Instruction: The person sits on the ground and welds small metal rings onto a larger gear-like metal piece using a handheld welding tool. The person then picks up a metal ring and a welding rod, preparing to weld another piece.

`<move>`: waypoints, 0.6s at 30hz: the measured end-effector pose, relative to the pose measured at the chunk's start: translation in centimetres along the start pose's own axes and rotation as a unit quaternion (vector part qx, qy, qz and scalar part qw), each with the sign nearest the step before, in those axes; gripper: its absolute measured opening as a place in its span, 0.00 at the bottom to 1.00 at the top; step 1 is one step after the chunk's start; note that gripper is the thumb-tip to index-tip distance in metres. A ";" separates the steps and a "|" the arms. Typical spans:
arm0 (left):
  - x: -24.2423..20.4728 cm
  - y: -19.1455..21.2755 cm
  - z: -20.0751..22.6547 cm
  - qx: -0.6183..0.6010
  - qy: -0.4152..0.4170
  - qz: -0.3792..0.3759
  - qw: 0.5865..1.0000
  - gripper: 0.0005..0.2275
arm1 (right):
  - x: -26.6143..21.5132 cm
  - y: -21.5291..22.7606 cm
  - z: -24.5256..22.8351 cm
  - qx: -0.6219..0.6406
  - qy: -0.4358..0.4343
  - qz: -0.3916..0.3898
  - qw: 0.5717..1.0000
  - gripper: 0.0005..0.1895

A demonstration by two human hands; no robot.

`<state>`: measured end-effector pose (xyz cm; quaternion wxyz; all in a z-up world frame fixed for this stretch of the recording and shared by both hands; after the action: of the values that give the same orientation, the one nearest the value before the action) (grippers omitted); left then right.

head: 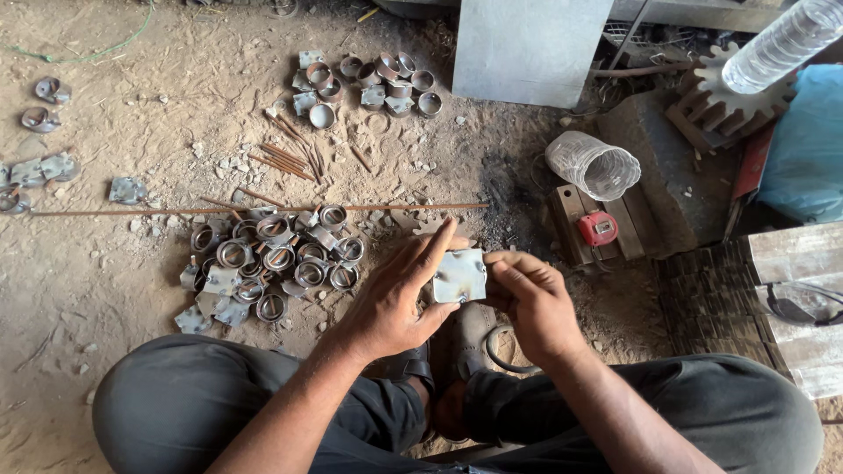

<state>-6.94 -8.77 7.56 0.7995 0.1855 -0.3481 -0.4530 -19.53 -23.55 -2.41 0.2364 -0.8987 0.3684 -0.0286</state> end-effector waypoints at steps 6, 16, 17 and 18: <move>-0.1 -0.2 -0.2 -0.013 0.020 -0.013 1.000 0.46 | -0.5 -1.3 -0.4 -0.019 0.029 -0.075 0.997 0.15; 0.7 -0.1 -2.2 -0.125 0.127 -0.013 0.984 0.29 | -0.5 -0.7 -1.5 -0.007 0.091 -0.089 0.992 0.17; 0.5 -0.4 -2.7 -0.169 0.165 -0.040 0.971 0.23 | -0.4 -0.5 -1.3 -0.021 0.093 -0.087 0.992 0.17; 0.3 -0.9 -3.1 -0.213 0.204 -0.066 0.953 0.18 | -0.4 -0.2 -1.1 -0.036 0.094 -0.087 0.991 0.17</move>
<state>-5.11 -9.58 4.99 0.8428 0.1218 -0.0602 -0.5208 -19.92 -23.60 -1.28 0.1650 -0.9283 0.3106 -0.1203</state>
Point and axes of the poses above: each hand's wrist, its own x-axis towards the middle knuckle, its own y-axis out of the back of the hand, z = x × y, the point moved 6 cm from there along x, towards the middle knuckle, and after that the axes turned 12 degrees about y, right-handed, at the moved point
